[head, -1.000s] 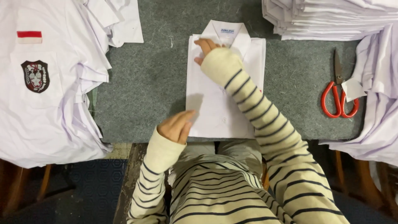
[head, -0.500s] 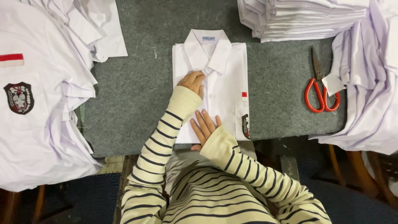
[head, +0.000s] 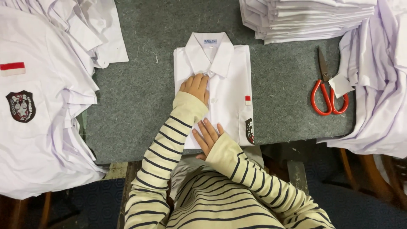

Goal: Folding a white collared shirt on a workbench, including smoothing the fabric, folding sleeves, and trimming loose threads with scissors.

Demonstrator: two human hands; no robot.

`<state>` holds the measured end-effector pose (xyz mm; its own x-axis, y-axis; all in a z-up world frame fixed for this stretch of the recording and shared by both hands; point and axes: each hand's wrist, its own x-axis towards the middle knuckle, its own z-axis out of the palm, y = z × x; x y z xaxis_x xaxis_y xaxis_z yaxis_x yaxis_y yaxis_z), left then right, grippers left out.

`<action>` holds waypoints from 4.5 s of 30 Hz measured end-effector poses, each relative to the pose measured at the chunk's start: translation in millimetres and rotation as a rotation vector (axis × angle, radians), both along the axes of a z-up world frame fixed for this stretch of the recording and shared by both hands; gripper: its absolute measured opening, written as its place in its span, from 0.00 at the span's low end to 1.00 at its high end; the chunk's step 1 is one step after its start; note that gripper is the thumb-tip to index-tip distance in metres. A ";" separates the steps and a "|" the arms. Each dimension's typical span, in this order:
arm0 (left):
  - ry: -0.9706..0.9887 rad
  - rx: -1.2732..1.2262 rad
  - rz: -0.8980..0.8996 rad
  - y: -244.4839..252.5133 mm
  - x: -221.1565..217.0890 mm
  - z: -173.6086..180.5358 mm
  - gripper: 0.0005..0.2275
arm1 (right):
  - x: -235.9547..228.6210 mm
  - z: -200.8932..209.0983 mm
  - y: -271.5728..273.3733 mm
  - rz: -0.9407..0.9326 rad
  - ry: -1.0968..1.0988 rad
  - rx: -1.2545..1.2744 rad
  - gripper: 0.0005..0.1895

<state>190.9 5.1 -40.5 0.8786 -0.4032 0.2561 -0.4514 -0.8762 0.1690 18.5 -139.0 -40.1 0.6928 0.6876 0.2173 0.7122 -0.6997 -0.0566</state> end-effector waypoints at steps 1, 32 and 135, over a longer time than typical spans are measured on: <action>0.000 0.000 -0.001 -0.8 -1.1 5.7 0.20 | 0.2 0.5 0.0 -0.001 0.000 0.000 0.52; -0.047 -0.236 0.282 -22.4 11.5 0.5 0.15 | 2.0 22.1 -9.5 0.052 0.188 0.042 0.53; 0.508 -0.659 0.521 -95.9 161.0 19.7 0.11 | 302.7 -23.4 -150.1 -0.894 0.675 1.051 0.18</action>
<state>351.9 -90.8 -20.8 0.9738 0.1548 -0.1668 0.2269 -0.6057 0.7626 321.2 -289.1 -63.6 0.9486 -0.2522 -0.1914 -0.2665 -0.3096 -0.9127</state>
